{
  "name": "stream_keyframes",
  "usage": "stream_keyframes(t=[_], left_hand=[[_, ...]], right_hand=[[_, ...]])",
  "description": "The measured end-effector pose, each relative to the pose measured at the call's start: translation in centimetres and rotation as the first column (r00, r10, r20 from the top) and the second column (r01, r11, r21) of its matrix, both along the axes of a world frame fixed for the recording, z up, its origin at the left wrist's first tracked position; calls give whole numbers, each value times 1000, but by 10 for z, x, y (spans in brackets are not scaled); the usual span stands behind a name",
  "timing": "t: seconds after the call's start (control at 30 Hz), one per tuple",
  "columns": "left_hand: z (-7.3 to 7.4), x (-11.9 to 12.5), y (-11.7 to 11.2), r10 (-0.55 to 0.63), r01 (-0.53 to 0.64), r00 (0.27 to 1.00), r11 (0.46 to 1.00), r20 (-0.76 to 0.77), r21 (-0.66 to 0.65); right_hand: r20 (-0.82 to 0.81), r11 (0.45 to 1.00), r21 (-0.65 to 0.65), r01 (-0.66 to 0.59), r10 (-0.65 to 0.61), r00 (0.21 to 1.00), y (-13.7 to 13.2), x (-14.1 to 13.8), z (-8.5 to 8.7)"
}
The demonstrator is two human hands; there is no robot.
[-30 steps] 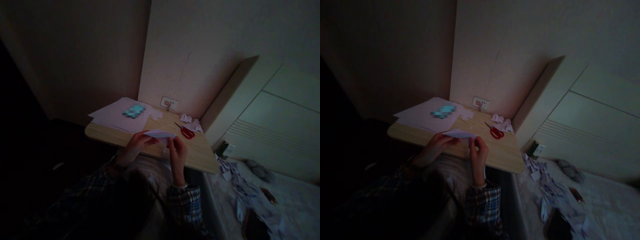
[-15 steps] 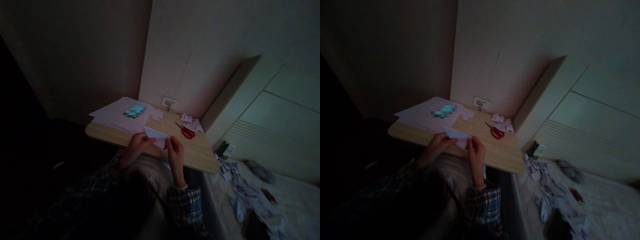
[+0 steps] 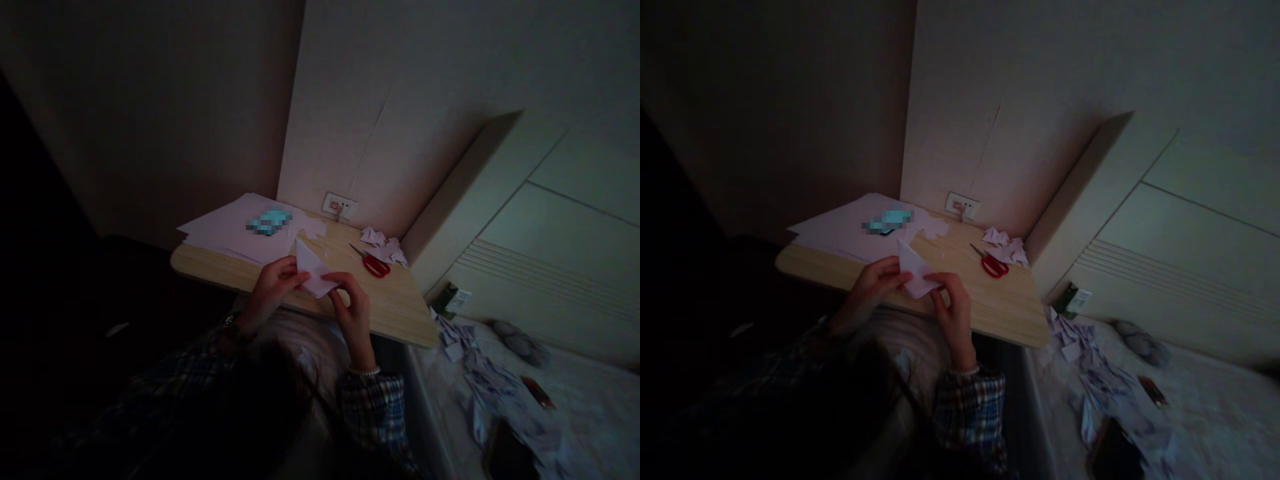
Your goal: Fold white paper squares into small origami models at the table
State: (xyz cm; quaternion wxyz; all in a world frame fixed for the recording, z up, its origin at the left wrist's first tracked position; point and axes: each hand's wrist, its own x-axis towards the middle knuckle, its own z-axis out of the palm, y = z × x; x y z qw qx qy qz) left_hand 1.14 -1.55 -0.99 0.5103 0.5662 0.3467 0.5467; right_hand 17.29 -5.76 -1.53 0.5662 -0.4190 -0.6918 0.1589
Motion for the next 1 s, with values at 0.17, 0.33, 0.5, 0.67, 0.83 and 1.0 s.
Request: stream_keyframes(t=[0.17,0.33,0.5,0.67,0.83,1.0], left_hand=[[2,1,-2,-31,31,999,999,31,-19],[1,1,-1,-61,62,997,998,48,-27],[0,0,-2,-5,6,999,1000,50,-15],[3,-1,-7,18,-25,999,981,37,191],[3,-1,-5,44,-38,999,971,-21,238],[4,-2,-1,155,-146,988,947,-9,286]], right_hand=[[-49,997,32,66,-64,997,-1,1,1],[-67,996,53,76,-73,995,-2,1,-1],[-109,995,35,97,-93,990,-1,-1,0],[-185,993,-92,77,-93,978,1,-4,1],[-307,990,-139,39,-80,948,3,-2,-1],[-353,985,-156,-69,10,936,1,-6,2]])
